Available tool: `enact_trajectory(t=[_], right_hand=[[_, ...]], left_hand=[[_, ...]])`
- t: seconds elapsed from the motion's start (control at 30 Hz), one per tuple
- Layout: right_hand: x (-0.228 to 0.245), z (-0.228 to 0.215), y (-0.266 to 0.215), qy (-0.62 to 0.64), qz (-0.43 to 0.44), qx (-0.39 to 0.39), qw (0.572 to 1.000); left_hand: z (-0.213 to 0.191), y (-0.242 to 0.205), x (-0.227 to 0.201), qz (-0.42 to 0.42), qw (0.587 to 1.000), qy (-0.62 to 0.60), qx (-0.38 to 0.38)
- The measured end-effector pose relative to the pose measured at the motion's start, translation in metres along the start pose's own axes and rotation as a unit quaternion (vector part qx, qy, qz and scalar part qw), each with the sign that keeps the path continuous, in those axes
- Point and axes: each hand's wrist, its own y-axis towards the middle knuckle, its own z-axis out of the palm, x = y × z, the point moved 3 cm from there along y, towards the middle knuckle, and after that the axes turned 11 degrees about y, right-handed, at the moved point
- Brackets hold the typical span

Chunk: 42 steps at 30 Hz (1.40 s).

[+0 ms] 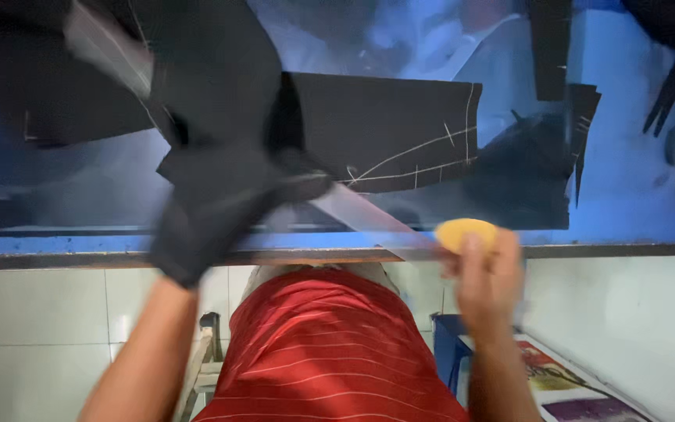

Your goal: The person cuts a piece of black fabric with shears, then uses a ruler and chalk to mark lines on the fabric. They continue cutting along the marked lines and fold the fabric pieces.

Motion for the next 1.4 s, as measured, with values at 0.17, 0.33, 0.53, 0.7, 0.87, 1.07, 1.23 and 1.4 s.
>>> enact_trajectory(t=[0.17,0.33,0.53,0.7,0.87,1.07,1.23,1.4], right_hand=[[-0.004,-0.092,0.007,-0.139,0.122,-0.121,0.975],[-0.052,-0.167,0.008,-0.010,0.078,-0.138,0.987],[-0.091,-0.180,0.062,0.170,-0.003,-0.294,0.940],[-0.137,-0.181,0.135,0.105,-0.061,-0.323,0.939],[-0.148,-0.162,0.183,-0.041,-0.080,-0.280,0.956],[-0.096,-0.139,0.186,-0.237,-0.143,-0.205,0.939],[-0.108,-0.159,0.213,-0.249,-0.095,-0.212,0.940],[-0.115,-0.185,0.227,-0.200,-0.147,-0.159,0.956]], left_hand=[[0.137,-0.009,0.139,-0.190,0.938,-0.232,0.173],[0.191,0.022,0.163,-0.309,0.709,-0.632,0.044],[0.059,0.008,0.064,-0.195,0.839,-0.506,-0.050],[0.006,-0.006,-0.064,-0.038,0.804,-0.587,0.082],[-0.049,0.000,-0.127,0.067,0.877,-0.456,0.137],[-0.056,0.008,-0.150,0.096,0.893,-0.391,0.199],[-0.055,0.006,-0.160,0.094,0.899,-0.358,0.236],[-0.040,0.000,-0.152,0.070,0.906,-0.357,0.215]])
